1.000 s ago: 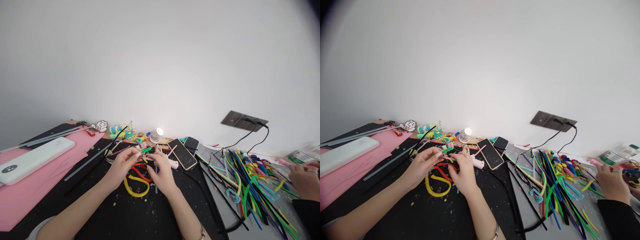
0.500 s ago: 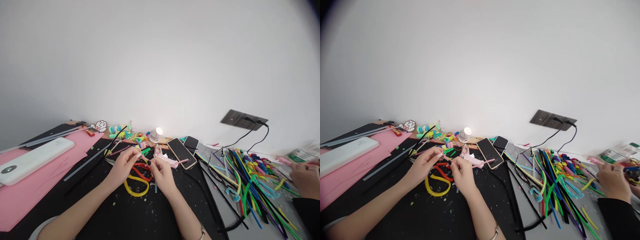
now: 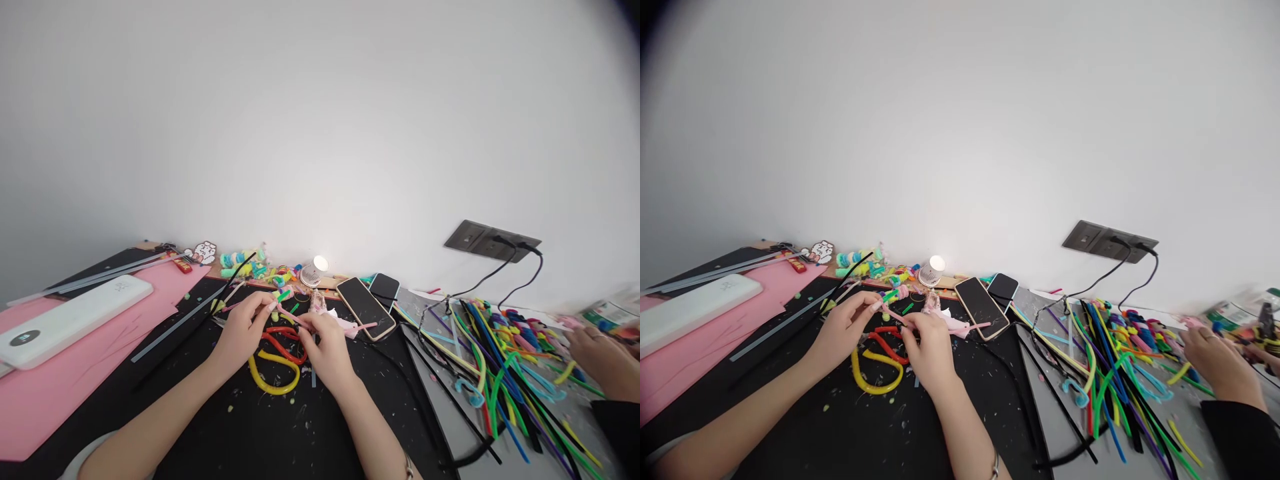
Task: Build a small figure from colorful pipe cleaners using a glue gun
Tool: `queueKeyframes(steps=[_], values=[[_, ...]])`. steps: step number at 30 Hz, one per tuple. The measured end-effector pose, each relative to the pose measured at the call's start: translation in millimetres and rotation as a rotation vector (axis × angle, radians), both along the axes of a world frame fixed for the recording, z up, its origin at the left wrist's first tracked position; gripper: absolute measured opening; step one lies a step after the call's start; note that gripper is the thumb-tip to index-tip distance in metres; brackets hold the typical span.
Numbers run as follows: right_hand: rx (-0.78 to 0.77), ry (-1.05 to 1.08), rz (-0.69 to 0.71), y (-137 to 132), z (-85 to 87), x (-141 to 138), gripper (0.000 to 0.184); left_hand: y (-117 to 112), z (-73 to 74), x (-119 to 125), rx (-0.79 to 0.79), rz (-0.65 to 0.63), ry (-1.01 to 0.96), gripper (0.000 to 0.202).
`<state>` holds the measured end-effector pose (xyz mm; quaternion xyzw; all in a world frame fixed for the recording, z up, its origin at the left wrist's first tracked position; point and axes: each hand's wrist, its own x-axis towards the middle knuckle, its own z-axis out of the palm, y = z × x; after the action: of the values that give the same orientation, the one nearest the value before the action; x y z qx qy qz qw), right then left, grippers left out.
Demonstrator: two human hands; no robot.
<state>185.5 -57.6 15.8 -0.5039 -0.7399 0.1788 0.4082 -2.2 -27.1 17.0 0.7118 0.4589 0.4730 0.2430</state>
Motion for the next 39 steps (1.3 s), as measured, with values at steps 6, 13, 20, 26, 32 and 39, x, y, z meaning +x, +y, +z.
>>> queueKeyframes(steps=[6, 13, 20, 26, 32, 39], values=[[-0.381, 0.293, 0.163, 0, 6.7, 0, 0.025, 4, -1.1, -2, 0.067, 0.006, 0.054, 0.022], [-0.681, 0.851, 0.39, -2, 12.2, 6, 0.036, 1, 4.1, 1, 0.071, -0.164, 0.079, 0.022], [-0.812, 0.768, 0.608, 0, 12.9, 15, 0.033, 4, 5.8, -4, -0.214, -0.234, -0.164, 0.027], [-0.738, 0.725, 0.681, 1, 12.5, 14, 0.039, 14, -8.4, -6, -0.402, -0.247, -0.392, 0.03], [-0.362, 0.791, 0.234, 12, 5.4, 11, 0.02, 10, -5.3, -4, -0.467, -0.255, -0.341, 0.029], [-0.339, 0.553, 0.219, 8, -1.7, -1, 0.013, 4, -5.0, 5, -0.433, -0.429, -0.16, 0.027]])
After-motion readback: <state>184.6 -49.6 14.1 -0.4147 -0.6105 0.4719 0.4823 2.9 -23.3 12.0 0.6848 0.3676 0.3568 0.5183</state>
